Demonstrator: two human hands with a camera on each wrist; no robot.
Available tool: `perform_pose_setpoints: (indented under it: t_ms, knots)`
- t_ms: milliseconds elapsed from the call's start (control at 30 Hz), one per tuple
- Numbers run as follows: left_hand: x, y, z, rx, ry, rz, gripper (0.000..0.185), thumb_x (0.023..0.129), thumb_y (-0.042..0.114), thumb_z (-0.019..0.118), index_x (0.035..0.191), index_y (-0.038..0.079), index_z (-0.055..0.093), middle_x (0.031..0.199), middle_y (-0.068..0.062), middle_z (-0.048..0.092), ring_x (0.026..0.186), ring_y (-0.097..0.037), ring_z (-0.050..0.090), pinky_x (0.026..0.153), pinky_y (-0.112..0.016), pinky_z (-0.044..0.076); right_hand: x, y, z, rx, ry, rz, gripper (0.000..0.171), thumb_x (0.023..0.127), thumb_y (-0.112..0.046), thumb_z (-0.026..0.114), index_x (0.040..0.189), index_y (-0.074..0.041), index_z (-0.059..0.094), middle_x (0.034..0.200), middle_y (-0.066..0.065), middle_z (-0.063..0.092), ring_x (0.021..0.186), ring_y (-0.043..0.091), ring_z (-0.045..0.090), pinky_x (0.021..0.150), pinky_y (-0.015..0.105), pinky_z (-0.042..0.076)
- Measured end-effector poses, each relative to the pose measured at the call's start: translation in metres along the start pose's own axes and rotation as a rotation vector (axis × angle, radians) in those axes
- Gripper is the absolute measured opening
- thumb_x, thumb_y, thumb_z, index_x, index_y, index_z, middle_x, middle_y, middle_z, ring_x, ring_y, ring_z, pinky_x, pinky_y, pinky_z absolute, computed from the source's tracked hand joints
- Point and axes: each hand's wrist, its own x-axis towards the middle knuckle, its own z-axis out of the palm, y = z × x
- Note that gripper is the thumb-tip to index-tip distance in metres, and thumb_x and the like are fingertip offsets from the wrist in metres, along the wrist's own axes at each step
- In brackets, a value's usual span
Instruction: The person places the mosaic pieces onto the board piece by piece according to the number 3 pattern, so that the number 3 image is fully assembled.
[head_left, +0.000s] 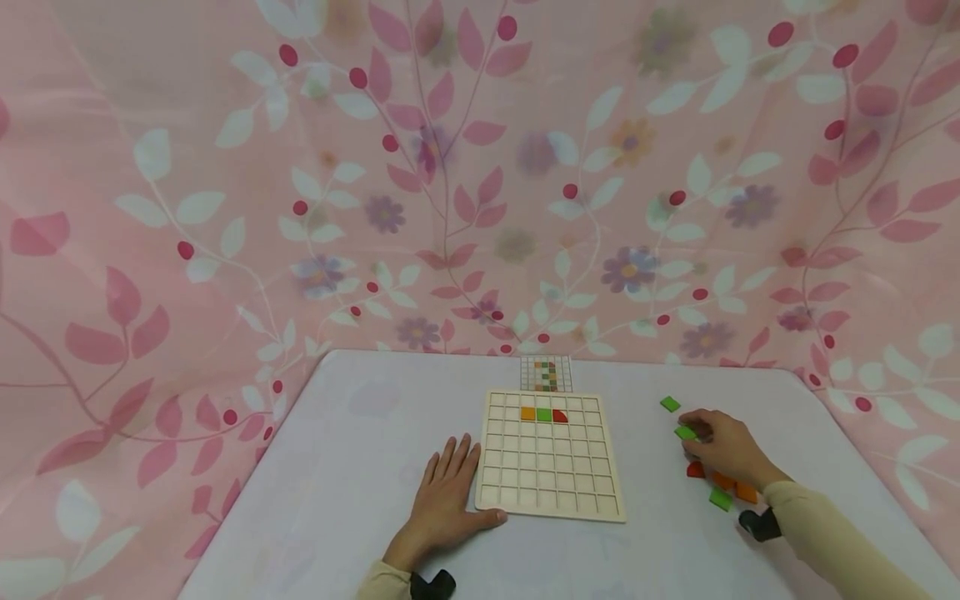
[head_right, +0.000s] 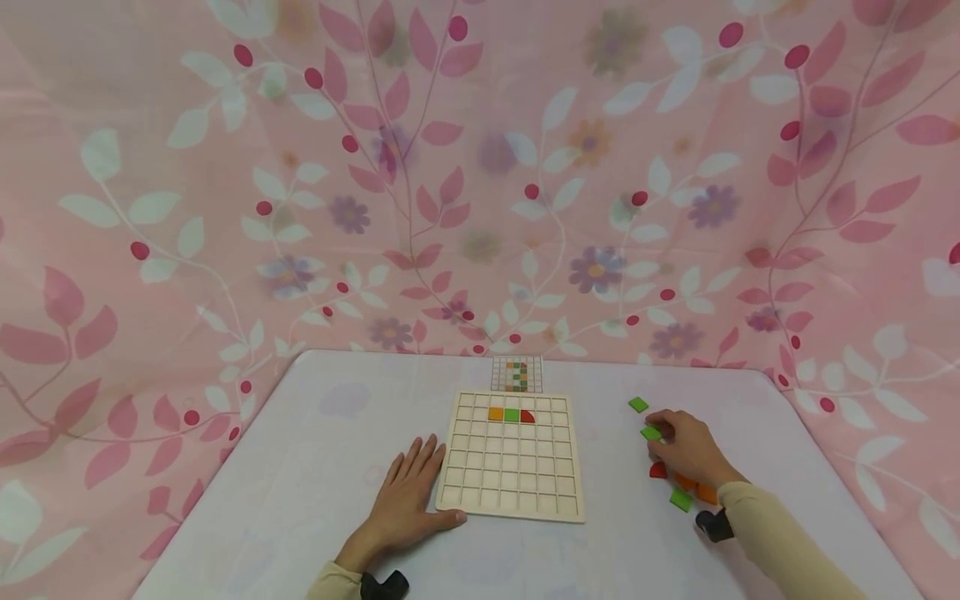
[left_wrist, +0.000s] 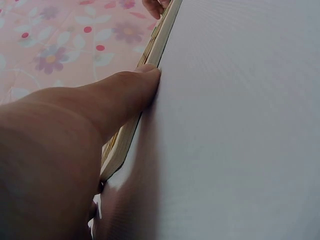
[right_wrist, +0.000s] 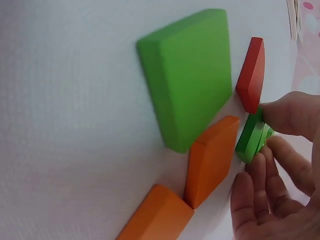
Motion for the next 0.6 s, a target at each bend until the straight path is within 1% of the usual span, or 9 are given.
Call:
perform_pose_setpoints:
  t_ms: [100, 200, 300, 400, 500, 600]
  knots:
    - [0.0, -0.0009, 0.0007, -0.002, 0.0, -0.002, 0.109, 0.078, 0.077, 0.06, 0.158, 0.011, 0.025, 0.166, -0.008, 0.015, 0.153, -0.032, 0.007, 0.119, -0.058, 0.01, -0.0023, -0.0009, -0.001, 0.0, 0.008, 0.018, 0.04, 0.087, -0.022, 0.076, 0.117, 0.001, 0.064, 0.107, 0.016, 0.068, 0.095, 0.03, 0.065, 0.084, 0.05, 0.056]
    - [-0.0006, -0.0016, 0.002, -0.007, 0.006, 0.007, 0.11, 0.077, 0.077, 0.061, 0.158, 0.011, 0.025, 0.166, -0.009, 0.016, 0.153, -0.033, 0.008, 0.119, -0.058, 0.01, -0.0052, 0.0, -0.0015, -0.016, 0.02, 0.054, 0.04, 0.086, -0.028, 0.077, 0.111, 0.002, 0.065, 0.101, 0.013, 0.068, 0.089, 0.027, 0.063, 0.08, 0.047, 0.056]
    - [-0.0009, -0.0017, 0.0017, -0.001, 0.016, 0.014, 0.109, 0.077, 0.076, 0.061, 0.157, 0.01, 0.026, 0.166, -0.009, 0.016, 0.153, -0.034, 0.009, 0.118, -0.058, 0.011, -0.0058, 0.0019, -0.0016, -0.044, 0.024, 0.067, 0.041, 0.087, -0.031, 0.076, 0.107, 0.002, 0.065, 0.095, 0.011, 0.067, 0.084, 0.024, 0.06, 0.077, 0.044, 0.055]
    - [-0.001, -0.0013, 0.0005, 0.0, 0.018, 0.015, 0.109, 0.078, 0.076, 0.061, 0.157, 0.009, 0.027, 0.165, -0.01, 0.017, 0.152, -0.034, 0.01, 0.119, -0.058, 0.012, -0.0046, 0.0039, -0.0011, -0.054, 0.022, 0.07, 0.038, 0.088, -0.028, 0.074, 0.107, 0.004, 0.066, 0.094, 0.011, 0.065, 0.084, 0.023, 0.058, 0.077, 0.045, 0.055]
    - [-0.0009, -0.0005, -0.0009, -0.005, 0.009, 0.013, 0.108, 0.078, 0.076, 0.06, 0.157, 0.009, 0.027, 0.165, -0.01, 0.017, 0.153, -0.034, 0.009, 0.119, -0.058, 0.011, -0.0039, 0.0054, -0.0002, -0.047, 0.005, 0.06, 0.035, 0.09, -0.02, 0.071, 0.109, 0.008, 0.064, 0.095, 0.013, 0.063, 0.084, 0.025, 0.058, 0.078, 0.049, 0.055]
    - [-0.001, -0.0002, -0.0015, -0.009, 0.004, 0.01, 0.108, 0.079, 0.075, 0.06, 0.157, 0.01, 0.026, 0.165, -0.01, 0.016, 0.153, -0.034, 0.008, 0.119, -0.058, 0.011, -0.0036, 0.0067, 0.0017, -0.051, -0.001, 0.042, 0.032, 0.091, -0.012, 0.068, 0.112, 0.01, 0.062, 0.094, 0.014, 0.062, 0.083, 0.024, 0.058, 0.078, 0.049, 0.055]
